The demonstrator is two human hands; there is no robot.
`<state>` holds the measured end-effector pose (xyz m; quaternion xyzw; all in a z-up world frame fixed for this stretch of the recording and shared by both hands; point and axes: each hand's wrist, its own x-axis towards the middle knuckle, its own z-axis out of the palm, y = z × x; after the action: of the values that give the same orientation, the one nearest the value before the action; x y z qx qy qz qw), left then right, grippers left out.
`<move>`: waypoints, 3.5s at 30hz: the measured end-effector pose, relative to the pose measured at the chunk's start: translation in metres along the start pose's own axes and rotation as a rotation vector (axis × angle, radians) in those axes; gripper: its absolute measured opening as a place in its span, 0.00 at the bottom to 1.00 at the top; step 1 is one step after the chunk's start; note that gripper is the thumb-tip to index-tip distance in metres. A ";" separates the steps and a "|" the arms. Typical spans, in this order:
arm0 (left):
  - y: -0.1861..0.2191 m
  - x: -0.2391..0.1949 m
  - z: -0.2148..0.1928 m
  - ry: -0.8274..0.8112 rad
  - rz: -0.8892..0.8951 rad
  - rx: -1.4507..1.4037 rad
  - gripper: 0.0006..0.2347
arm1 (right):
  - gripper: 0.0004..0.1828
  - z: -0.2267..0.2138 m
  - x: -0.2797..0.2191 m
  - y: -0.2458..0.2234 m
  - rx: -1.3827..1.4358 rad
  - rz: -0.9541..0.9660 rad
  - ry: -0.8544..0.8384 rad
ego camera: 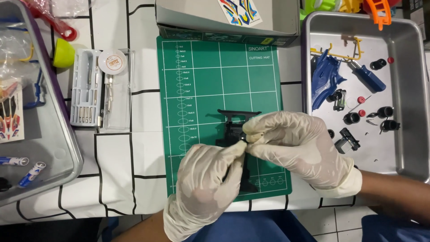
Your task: Assembling a toy car chassis by installing a motor, gears, and other small components using hands and a screwdriver.
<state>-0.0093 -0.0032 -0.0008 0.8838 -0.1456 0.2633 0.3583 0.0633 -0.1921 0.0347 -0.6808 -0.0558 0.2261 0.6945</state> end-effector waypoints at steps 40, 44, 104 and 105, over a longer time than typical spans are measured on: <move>-0.020 -0.014 0.012 -0.180 -0.017 0.286 0.11 | 0.18 0.003 0.034 0.010 -0.052 0.103 -0.077; -0.022 -0.021 0.024 -0.212 -0.066 0.225 0.03 | 0.19 0.001 0.031 0.001 0.032 0.238 -0.128; -0.019 0.033 -0.004 -0.198 -0.516 -0.530 0.15 | 0.06 -0.003 0.017 0.017 -0.065 -0.094 0.136; -0.019 0.034 -0.002 -0.202 -0.516 -0.530 0.15 | 0.06 0.000 0.015 0.019 -0.063 -0.093 0.138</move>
<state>0.0266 0.0088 0.0094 0.7895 -0.0160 0.0294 0.6128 0.0719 -0.1869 0.0132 -0.7130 -0.0463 0.1443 0.6846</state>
